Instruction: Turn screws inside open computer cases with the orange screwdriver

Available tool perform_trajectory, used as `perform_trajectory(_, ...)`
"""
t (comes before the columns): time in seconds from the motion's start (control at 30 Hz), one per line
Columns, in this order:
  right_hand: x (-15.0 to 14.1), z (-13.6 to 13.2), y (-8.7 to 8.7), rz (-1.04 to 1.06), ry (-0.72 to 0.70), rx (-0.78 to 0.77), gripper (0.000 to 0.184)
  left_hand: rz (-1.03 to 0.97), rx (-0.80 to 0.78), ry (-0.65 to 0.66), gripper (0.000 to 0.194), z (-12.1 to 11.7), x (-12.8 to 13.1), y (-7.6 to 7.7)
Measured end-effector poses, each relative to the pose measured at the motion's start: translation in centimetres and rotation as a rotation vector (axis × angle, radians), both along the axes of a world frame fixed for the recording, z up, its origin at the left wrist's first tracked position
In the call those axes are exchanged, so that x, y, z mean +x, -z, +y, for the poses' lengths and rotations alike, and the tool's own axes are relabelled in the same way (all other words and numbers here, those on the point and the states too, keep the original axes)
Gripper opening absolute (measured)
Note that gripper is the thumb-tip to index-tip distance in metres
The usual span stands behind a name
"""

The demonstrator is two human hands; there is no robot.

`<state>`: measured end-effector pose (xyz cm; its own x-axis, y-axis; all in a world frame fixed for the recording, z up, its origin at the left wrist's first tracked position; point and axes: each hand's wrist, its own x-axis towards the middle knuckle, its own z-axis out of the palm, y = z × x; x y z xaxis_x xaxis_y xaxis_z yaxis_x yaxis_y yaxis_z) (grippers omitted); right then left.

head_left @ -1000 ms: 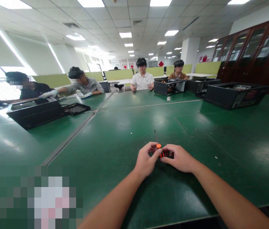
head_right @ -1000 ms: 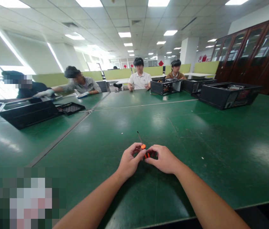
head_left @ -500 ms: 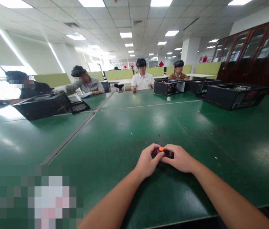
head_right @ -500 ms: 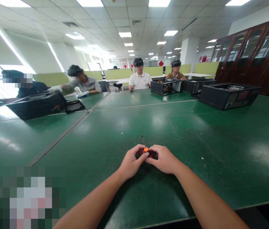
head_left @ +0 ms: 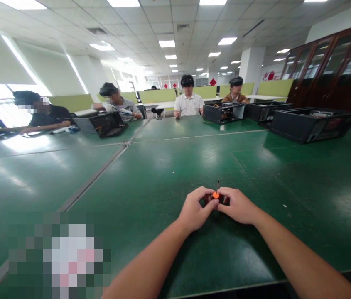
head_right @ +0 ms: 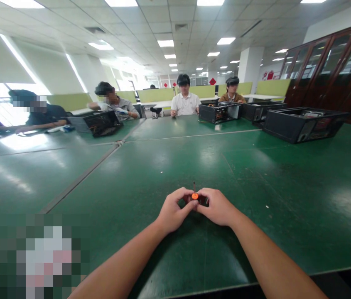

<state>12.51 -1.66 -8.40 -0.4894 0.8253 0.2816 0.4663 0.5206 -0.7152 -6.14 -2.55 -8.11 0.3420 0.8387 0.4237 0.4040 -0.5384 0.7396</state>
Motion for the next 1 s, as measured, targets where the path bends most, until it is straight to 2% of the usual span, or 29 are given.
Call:
perform_trajectory(0.13,0.08,0.04,0.12,-0.008,0.005,0.024,0.003,0.066,-0.05,-0.011,0.012,0.01,0.09,0.04)
perform_trajectory(0.27,0.1,0.04,0.0,0.017,0.014,0.02,0.008,0.044,-0.005,-0.018,0.013,-0.02,0.06,0.01)
perform_trajectory(0.43,0.02,0.03,0.07,-0.003,0.019,0.035,0.004,0.082,-0.055,-0.015,0.014,0.05,-0.01,0.13)
perform_trajectory(0.6,0.05,0.0,0.05,0.014,0.017,0.042,0.006,0.054,0.0,-0.005,0.013,0.01,-0.03,-0.06)
perform_trajectory(0.77,0.05,0.05,0.06,-0.008,0.014,0.053,0.002,0.072,-0.044,0.005,0.013,-0.03,0.02,-0.12)
perform_trajectory(1.0,0.03,-0.01,0.0,-0.008,0.016,0.055,0.002,0.075,-0.015,0.006,0.012,-0.09,0.0,-0.22)
